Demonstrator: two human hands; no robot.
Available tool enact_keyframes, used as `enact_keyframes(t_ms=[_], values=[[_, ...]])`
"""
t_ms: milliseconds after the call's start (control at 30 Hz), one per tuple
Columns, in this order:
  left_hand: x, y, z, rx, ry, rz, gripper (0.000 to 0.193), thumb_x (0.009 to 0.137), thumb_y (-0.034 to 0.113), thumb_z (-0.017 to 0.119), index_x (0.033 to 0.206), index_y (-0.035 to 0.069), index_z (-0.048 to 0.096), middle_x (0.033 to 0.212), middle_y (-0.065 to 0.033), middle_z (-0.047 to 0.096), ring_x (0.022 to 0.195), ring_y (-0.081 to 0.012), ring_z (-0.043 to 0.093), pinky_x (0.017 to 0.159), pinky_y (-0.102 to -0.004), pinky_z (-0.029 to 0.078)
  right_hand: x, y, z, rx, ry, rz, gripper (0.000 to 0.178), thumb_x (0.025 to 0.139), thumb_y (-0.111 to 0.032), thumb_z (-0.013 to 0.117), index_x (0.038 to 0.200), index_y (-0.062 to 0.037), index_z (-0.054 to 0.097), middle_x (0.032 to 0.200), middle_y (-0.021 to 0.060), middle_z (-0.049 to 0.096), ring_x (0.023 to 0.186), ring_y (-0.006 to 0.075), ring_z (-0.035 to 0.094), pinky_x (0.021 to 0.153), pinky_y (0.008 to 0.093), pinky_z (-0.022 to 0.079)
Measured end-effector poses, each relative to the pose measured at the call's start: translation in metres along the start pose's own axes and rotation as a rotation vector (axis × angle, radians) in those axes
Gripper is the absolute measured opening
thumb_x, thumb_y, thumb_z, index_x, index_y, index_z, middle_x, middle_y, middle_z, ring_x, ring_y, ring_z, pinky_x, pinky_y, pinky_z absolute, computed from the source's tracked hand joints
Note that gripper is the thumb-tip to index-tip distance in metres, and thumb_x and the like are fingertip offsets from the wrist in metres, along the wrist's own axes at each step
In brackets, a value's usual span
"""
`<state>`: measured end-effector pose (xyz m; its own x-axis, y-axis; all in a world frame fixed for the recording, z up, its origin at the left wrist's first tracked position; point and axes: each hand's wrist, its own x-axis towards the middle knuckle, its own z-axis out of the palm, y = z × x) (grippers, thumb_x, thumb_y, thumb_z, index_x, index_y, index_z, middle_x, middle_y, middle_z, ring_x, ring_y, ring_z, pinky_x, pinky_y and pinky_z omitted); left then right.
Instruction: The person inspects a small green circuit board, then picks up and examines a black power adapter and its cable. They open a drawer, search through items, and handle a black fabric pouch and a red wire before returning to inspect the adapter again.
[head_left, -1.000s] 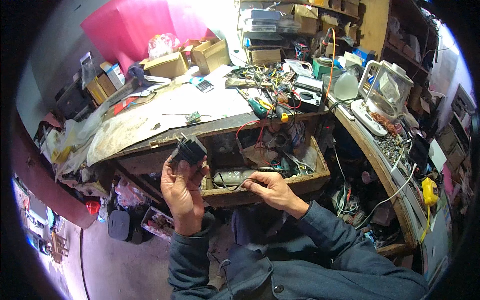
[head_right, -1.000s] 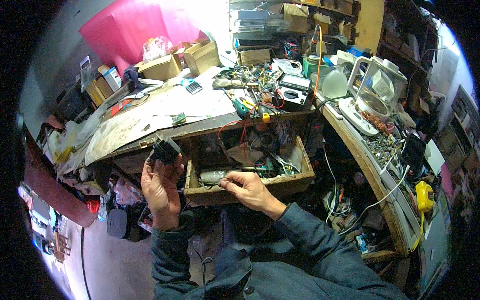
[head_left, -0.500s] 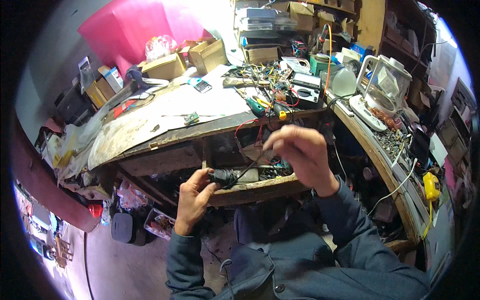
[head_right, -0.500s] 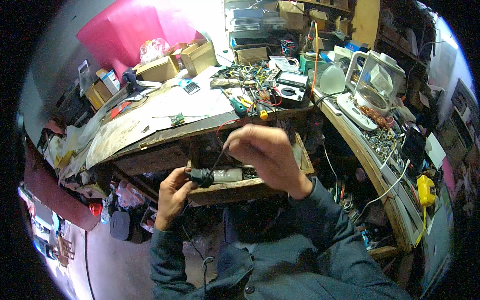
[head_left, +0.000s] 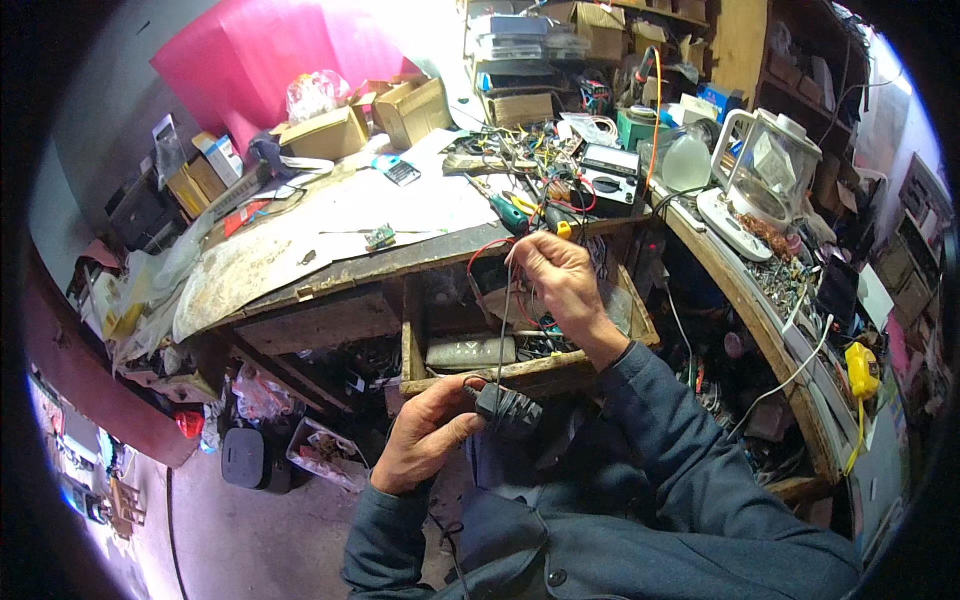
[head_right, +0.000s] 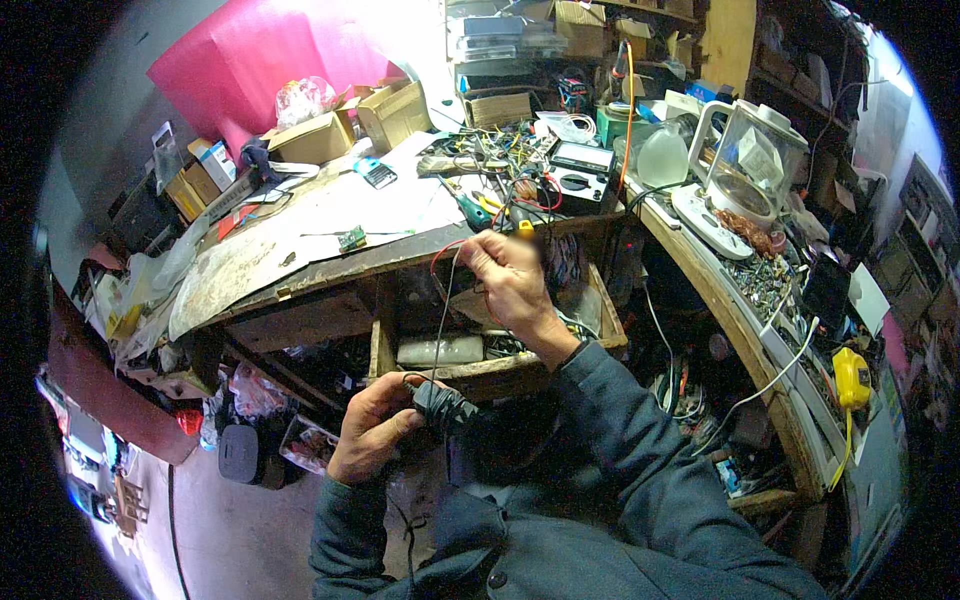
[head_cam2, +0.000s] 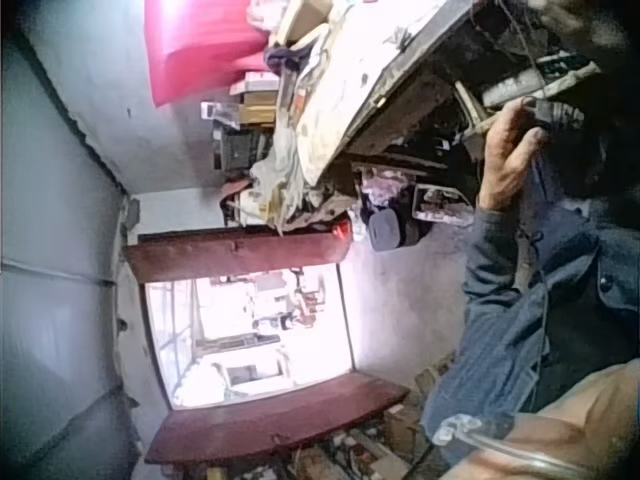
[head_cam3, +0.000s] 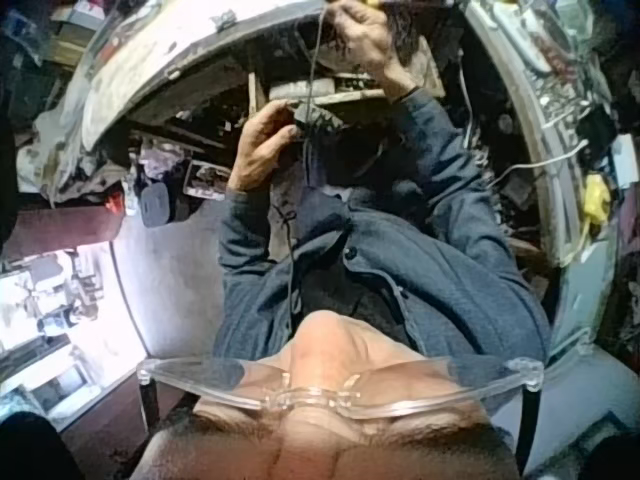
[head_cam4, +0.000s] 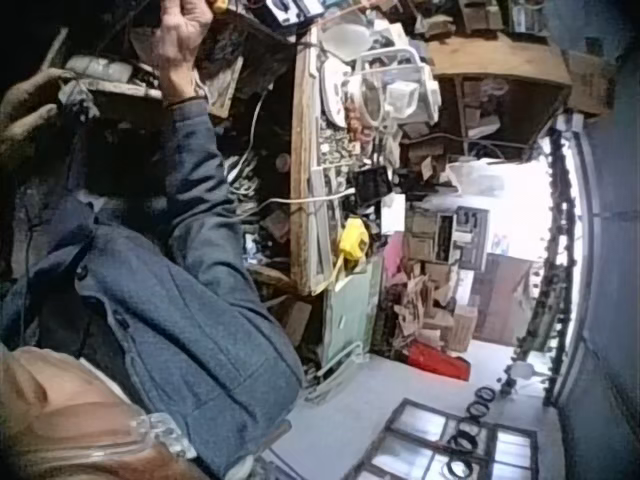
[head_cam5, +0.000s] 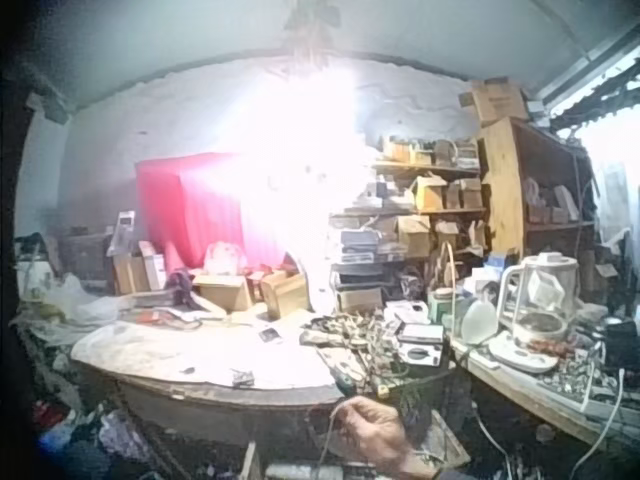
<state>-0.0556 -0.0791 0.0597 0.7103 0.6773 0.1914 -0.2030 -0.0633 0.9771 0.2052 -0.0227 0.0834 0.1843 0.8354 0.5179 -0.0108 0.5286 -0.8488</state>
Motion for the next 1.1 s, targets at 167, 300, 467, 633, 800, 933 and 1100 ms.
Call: enact_keyframes(t_ms=[167,300,467,633,800,933,1100], values=[[0.011,0.001,0.008,-0.219,0.138,0.235,0.04,0.091,-0.002,0.069,0.13,-0.002,0.056,0.126,-0.0098,0.064,0.114,-0.018,0.063,0.099,-0.032,0.05,-0.025,0.03,0.001,-0.205,-0.059,0.166,0.026,0.1,-0.021,0.062,0.084,-0.0016,0.068,0.068,-0.0044,0.059,0.066,0.0047,0.051,0.058,0.0251,0.041],[0.022,-0.001,0.005,-0.283,0.455,0.419,0.04,0.093,0.014,0.074,0.126,-0.002,0.057,0.117,-0.0082,0.068,0.105,-0.0172,0.065,0.094,-0.032,0.053,-0.063,0.01,0.015,-0.514,-0.296,0.205,0.028,0.096,-0.022,0.063,0.082,0.0029,0.063,0.067,0.0119,0.058,0.065,0.0123,0.055,0.06,0.0347,0.045],[0.044,-0.013,-0.008,0.318,0.753,0.54,0.036,0.095,0.01,0.07,0.127,0.0,0.056,0.115,-0.0063,0.067,0.106,-0.0156,0.062,0.095,-0.0288,0.049,-0.103,-0.025,0.034,-0.656,-0.688,-0.268,0.021,0.094,-0.022,0.064,0.086,-0.005,0.056,0.074,0.0144,0.059,0.067,0.0375,0.063,0.056,0.0469,0.049],[0.021,-0.012,0.001,0.31,0.475,0.136,0.033,0.095,-0.002,0.064,0.126,-0.001,0.056,0.117,-0.0091,0.067,0.106,-0.0145,0.063,0.093,-0.0287,0.051,-0.074,-0.067,0.02,-0.629,-0.55,-0.39,0.018,0.092,-0.017,0.067,0.085,-0.0066,0.054,0.073,0.0141,0.056,0.065,0.0378,0.061,0.055,0.0454,0.048],[0.004,-0.019,-0.011,-0.056,0.193,0.061,0.037,0.097,0.004,0.065,0.132,0.001,0.053,0.12,-0.0048,0.064,0.111,-0.0121,0.059,0.097,-0.0263,0.046,-0.042,-0.053,-0.006,-0.414,-0.405,-0.132,0.014,0.093,-0.013,0.069,0.091,0.0,0.065,0.078,0.0128,0.064,0.069,0.0217,0.063,0.063,0.0325,0.049],[0.005,-0.026,-0.005,-0.391,0.076,0.046,0.036,0.1,0.007,0.062,0.134,0.001,0.053,0.124,-0.0084,0.062,0.113,-0.0186,0.061,0.097,-0.0352,0.052,-0.053,-0.015,-0.005,-0.113,-0.442,0.156,0.016,0.099,-0.014,0.066,0.095,0.001,0.067,0.083,0.0005,0.066,0.08,0.0063,0.057,0.072,0.0255,0.048],[0.008,-0.034,0.002,-0.516,0.046,-0.043,0.036,0.102,0.008,0.056,0.136,0.0,0.05,0.128,-0.0131,0.059,0.115,-0.0272,0.063,0.089,-0.053,0.06,-0.084,0.019,0.013,-0.005,-0.292,0.211,0.017,0.103,-0.016,0.061,0.096,-0.0005,0.064,0.084,-0.0026,0.062,0.081,0.0052,0.054,0.073,0.0239,0.047]])
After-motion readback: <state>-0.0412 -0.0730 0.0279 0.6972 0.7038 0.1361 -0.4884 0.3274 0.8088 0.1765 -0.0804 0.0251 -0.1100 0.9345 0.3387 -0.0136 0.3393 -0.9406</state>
